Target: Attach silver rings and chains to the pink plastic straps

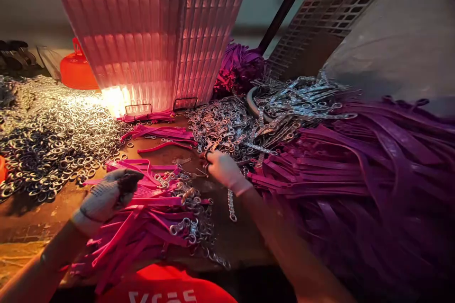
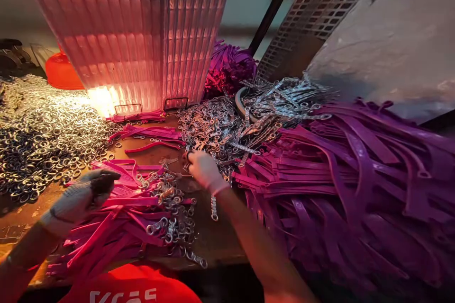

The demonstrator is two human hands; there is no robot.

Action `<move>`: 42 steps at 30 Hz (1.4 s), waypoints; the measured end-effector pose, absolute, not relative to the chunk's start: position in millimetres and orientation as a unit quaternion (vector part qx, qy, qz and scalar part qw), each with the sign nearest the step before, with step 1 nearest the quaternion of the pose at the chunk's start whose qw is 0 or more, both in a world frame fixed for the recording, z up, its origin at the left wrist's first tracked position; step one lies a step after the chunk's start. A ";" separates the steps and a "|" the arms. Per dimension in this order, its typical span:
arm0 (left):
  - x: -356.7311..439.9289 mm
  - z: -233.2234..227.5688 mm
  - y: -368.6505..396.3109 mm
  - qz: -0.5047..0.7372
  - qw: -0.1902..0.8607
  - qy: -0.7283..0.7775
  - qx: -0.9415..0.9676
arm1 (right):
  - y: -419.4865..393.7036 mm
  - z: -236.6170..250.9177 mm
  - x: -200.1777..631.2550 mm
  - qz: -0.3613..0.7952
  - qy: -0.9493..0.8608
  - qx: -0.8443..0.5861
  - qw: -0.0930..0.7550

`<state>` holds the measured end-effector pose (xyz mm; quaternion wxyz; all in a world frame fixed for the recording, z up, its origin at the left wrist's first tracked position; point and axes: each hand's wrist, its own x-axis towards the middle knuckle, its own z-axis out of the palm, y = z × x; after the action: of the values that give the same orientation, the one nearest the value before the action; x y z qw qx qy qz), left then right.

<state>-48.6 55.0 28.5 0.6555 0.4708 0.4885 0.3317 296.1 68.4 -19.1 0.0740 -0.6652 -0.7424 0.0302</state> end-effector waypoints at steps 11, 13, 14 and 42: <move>-3.6 1.1 47.6 0.240 0.901 0.311 0.186 | 139.6 -67.2 331.7 -0.057 -0.725 -0.684 -0.045; -1.1 4.5 44.0 0.254 0.877 0.355 0.202 | 123.4 -64.2 322.7 -0.061 -0.715 -0.696 -0.026; 0.7 6.5 42.6 0.262 0.866 0.369 0.213 | 112.1 -60.6 314.7 -0.056 -0.717 -0.695 -0.008; 49.2 18.1 91.6 0.174 0.653 0.419 0.607 | -1.5 -13.0 194.2 0.174 -0.620 -0.671 0.368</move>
<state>49.2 91.6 18.1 0.6525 0.6069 0.4190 0.1741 194.2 -1.5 -13.0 0.3680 -0.6707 -0.6199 0.1745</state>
